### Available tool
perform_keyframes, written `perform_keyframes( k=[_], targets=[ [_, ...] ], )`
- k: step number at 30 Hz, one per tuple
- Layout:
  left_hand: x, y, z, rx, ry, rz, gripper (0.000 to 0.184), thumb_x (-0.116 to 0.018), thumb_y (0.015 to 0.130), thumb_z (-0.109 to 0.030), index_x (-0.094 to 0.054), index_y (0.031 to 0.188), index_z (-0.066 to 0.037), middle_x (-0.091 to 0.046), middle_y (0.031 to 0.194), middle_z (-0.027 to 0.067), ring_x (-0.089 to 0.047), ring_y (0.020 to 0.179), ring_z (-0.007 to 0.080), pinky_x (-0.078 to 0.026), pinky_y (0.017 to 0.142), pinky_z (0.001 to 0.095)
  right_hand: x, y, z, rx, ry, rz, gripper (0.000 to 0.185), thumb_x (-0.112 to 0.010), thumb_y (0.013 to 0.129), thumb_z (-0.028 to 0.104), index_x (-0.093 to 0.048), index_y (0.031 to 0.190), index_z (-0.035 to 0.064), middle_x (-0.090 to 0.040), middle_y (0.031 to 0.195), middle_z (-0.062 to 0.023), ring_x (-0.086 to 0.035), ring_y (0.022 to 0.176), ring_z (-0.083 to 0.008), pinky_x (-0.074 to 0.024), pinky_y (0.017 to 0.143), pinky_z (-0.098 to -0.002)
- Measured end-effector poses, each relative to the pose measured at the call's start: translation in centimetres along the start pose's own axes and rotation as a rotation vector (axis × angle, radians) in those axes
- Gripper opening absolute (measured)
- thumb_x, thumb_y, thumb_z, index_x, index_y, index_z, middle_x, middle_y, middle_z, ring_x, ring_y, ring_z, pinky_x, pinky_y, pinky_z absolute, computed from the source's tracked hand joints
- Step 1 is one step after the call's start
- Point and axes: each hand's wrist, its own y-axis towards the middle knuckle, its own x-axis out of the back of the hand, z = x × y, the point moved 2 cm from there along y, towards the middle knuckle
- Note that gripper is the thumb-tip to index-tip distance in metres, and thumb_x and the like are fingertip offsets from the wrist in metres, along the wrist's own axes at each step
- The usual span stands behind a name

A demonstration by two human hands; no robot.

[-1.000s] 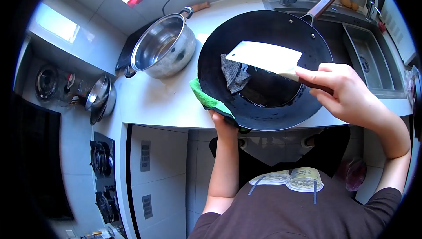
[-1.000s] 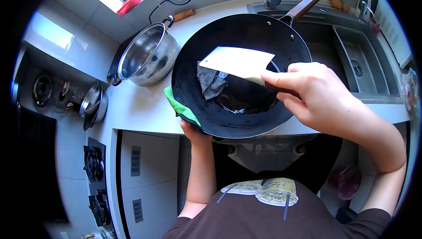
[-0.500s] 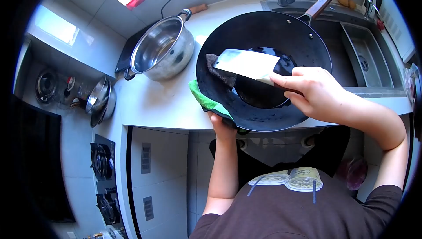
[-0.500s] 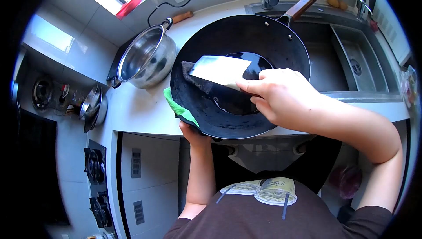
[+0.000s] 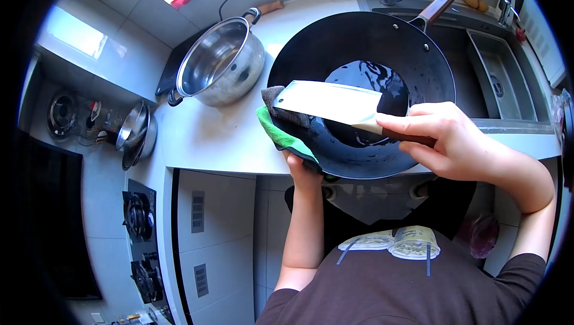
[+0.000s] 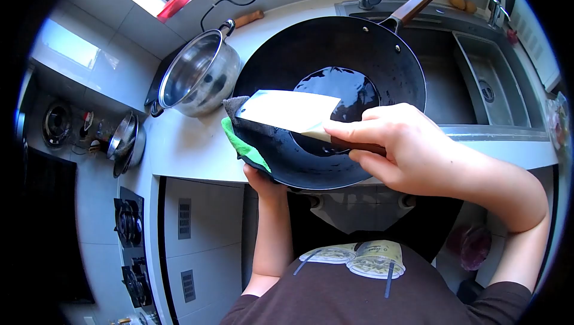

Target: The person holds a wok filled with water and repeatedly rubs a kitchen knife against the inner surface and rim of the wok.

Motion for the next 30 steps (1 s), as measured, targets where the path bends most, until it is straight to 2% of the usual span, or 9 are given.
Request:
perform_keyframes(
  k=[5,7,8,13,19,23,25,26,30],
  targets=[
    [0.2,0.0,0.1,-0.006,-0.014,-0.02,0.085,-0.05,0.09,-0.066,-0.039,0.15,-0.006,-0.052,0.146,0.0121,-0.053,0.133,0.0288,-0.042,0.114,0.0463,1.0,-0.7,0.1,0.066,-0.14,0.051,0.048,-0.071,0.08,-0.001,-0.071,0.127,0.0096,-0.06,0.074,-0.0098,-0.061,0.064,-0.0228,-0.0474,0.056,-0.0349],
    [-0.5,0.1,-0.6,0.052,-0.043,-0.043,0.079,-0.055,0.091,-0.043,-0.025,0.157,-0.009,-0.043,0.151,0.0109,-0.044,0.139,0.0257,-0.039,0.115,0.0431,1.7,-1.2,0.3,0.108,-0.228,0.062,0.047,-0.072,0.079,0.0,-0.072,0.124,0.0107,-0.059,0.074,-0.0087,-0.061,0.061,-0.0217,-0.0469,0.054,-0.0343],
    [0.2,0.1,-0.2,0.019,-0.079,0.041,0.074,-0.048,0.093,-0.038,-0.026,0.157,-0.009,-0.042,0.152,0.0114,-0.042,0.141,0.0262,-0.036,0.117,0.0425,2.0,-1.4,0.4,0.152,-0.318,0.073,0.045,-0.073,0.078,0.0,-0.073,0.122,0.0118,-0.059,0.073,-0.0075,-0.06,0.058,-0.0207,-0.0465,0.051,-0.0338],
    [0.2,-0.2,-0.1,-0.032,-0.058,0.027,0.074,-0.046,0.095,-0.042,-0.026,0.157,-0.008,-0.041,0.152,0.0126,-0.042,0.141,0.0284,-0.037,0.116,0.0446,3.1,-2.9,1.5,0.19,-0.644,0.12,0.045,-0.075,0.072,0.0,-0.074,0.116,0.0138,-0.052,0.073,-0.0048,-0.058,0.056,-0.0167,-0.0442,0.049,-0.0316],
    [0.2,-0.3,-0.6,-0.042,-0.03,0.006,0.07,-0.047,0.099,-0.049,-0.032,0.153,-0.006,-0.046,0.147,0.0128,-0.05,0.134,0.0284,-0.044,0.111,0.0459,4.2,-3.8,2.7,0.06,-0.909,0.103,0.039,-0.067,0.079,0.002,-0.073,0.117,0.0078,-0.054,0.078,-0.0068,-0.058,0.065,-0.0197,-0.0465,0.057,-0.034],
    [-4.8,0.0,-3.2,-0.098,-0.18,0.04,0.065,-0.055,0.099,-0.039,-0.034,0.15,-0.005,-0.055,0.137,0.0128,-0.059,0.123,0.0269,-0.05,0.103,0.041,4.5,-4.1,2.1,0.057,-0.885,-0.031,0.043,-0.068,0.08,-0.003,-0.072,0.12,0.0102,-0.054,0.076,-0.0085,-0.056,0.06,-0.0198,-0.0442,0.053,-0.0334],
    [-8.1,1.0,-5.5,-0.299,0.96,-0.139,0.057,-0.067,0.092,-0.027,-0.05,0.14,-0.002,-0.063,0.13,0.013,-0.065,0.114,0.0237,-0.05,0.101,0.0372,4.3,-4.0,1.9,0.044,-0.86,-0.033,0.044,-0.069,0.079,-0.004,-0.072,0.12,0.0106,-0.054,0.076,-0.0086,-0.056,0.06,-0.0197,-0.0438,0.052,-0.0333],
    [-5.6,2.5,-4.2,-0.398,1.058,-0.154,0.053,-0.069,0.09,-0.01,-0.052,0.138,0.001,-0.067,0.124,0.0126,-0.068,0.105,0.0215,-0.051,0.098,0.0342,4.2,-3.9,1.8,0.031,-0.836,-0.036,0.045,-0.07,0.079,-0.005,-0.072,0.121,0.011,-0.054,0.075,-0.0086,-0.056,0.059,-0.0196,-0.0435,0.052,-0.0331],
    [-5.5,2.1,-3.6,-0.426,0.989,-0.108,0.053,-0.069,0.09,-0.011,-0.052,0.139,0.001,-0.066,0.125,0.0128,-0.068,0.107,0.0217,-0.051,0.098,0.0344,4.1,-3.4,1.1,0.043,-0.752,0.024,0.047,-0.071,0.078,-0.004,-0.072,0.122,0.0106,-0.054,0.074,-0.008,-0.056,0.058,-0.0201,-0.044,0.052,-0.0342]
  ],
)
